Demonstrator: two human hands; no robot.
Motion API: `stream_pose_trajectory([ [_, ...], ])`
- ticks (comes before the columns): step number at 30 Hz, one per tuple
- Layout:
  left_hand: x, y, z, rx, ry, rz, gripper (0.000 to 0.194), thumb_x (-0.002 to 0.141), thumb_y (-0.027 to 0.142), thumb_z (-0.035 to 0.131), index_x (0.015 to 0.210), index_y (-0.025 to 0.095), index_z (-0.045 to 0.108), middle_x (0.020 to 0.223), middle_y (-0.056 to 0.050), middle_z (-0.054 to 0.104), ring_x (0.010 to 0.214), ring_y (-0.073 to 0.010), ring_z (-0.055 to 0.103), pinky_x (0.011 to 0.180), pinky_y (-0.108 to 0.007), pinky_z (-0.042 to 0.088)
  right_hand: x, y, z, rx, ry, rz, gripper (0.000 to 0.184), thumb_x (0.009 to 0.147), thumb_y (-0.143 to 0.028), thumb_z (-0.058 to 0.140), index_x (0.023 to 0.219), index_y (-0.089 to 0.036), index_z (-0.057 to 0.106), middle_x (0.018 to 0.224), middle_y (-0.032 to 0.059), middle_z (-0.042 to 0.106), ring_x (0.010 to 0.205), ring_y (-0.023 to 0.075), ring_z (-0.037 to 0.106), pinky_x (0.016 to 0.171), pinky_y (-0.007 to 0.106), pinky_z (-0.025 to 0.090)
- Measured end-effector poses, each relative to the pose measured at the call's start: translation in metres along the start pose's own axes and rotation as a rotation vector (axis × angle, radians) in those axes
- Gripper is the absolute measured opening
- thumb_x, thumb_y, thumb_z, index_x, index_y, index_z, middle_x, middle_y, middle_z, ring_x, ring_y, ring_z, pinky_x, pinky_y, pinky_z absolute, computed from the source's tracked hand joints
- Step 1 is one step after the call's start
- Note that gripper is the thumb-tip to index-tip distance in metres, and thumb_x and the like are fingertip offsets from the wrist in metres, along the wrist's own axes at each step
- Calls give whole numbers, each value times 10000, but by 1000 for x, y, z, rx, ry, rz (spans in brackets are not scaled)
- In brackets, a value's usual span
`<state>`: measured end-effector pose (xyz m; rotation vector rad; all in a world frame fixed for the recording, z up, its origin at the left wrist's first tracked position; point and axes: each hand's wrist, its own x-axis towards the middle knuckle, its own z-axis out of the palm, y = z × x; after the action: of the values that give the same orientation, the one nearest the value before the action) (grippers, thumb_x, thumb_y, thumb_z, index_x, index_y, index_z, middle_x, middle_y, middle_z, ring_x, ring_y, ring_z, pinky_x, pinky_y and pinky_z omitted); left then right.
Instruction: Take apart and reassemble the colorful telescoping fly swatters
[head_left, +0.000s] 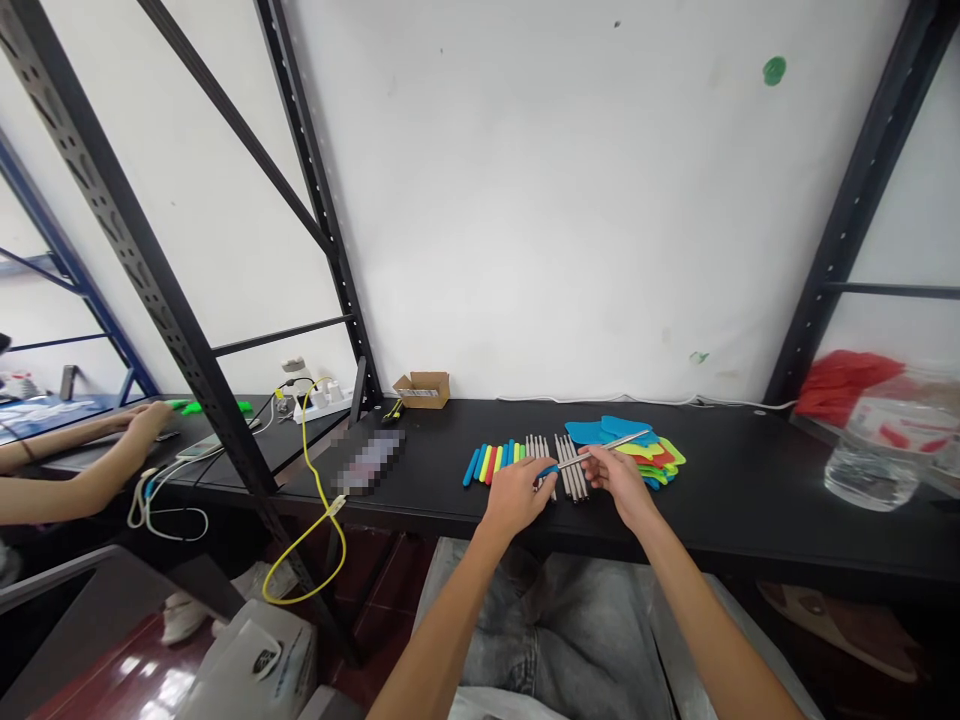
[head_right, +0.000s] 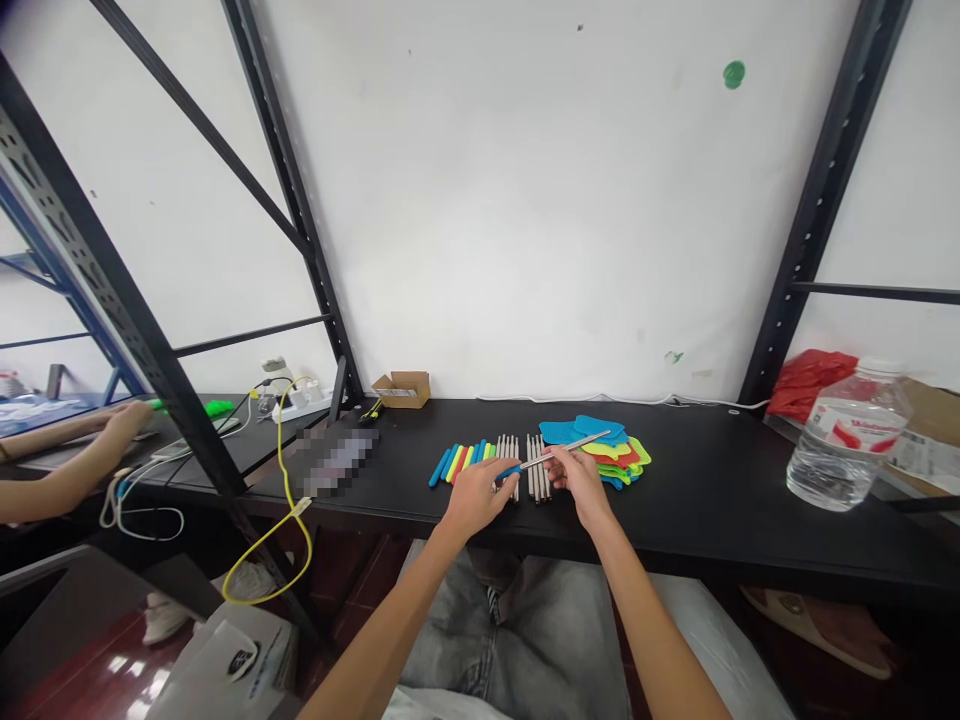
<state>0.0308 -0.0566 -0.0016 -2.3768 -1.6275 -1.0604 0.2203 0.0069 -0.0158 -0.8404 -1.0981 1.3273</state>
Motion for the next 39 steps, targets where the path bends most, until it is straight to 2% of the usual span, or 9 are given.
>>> stream_pose_trajectory([
  [11,-1,2,-4,-49,14,1,294,969,364,473,1163,283,679,1086,-13,736,953,-183,680,815,-262,503,0,-1,3,-42,-6,-16,329,688,-433,752,861,-166,664,695,43,669,539,130,570,442,214,398],
  [17,0,3,-6,-79,21,-15,292,963,367,481,1159,292,683,1119,-12,732,1015,-193,673,875,-276,502,0,1,3,-95,-82,-78,391,704,-513,759,878,-180,652,718,36,669,561,138,566,445,225,386],
  [24,1,1,-6,-102,57,-3,275,961,367,491,1134,290,691,1102,-8,732,991,-184,675,850,-258,502,-2,-1,4,-107,-147,-111,443,714,-526,758,951,-162,675,751,51,679,578,139,549,453,228,372],
  [35,2,-2,-5,-110,44,-7,295,977,419,473,1128,296,694,1095,-5,734,991,-187,675,836,-259,509,-6,-5,8,-165,-243,-122,459,730,-547,738,969,-157,696,808,72,705,587,135,545,457,221,360],
  [39,2,-3,-5,-136,57,-16,299,984,408,460,1120,288,698,1122,-9,729,1038,-190,666,849,-257,514,-3,-3,7,-100,-218,-113,468,721,-537,753,996,-161,707,755,46,674,547,115,510,434,215,335],
])
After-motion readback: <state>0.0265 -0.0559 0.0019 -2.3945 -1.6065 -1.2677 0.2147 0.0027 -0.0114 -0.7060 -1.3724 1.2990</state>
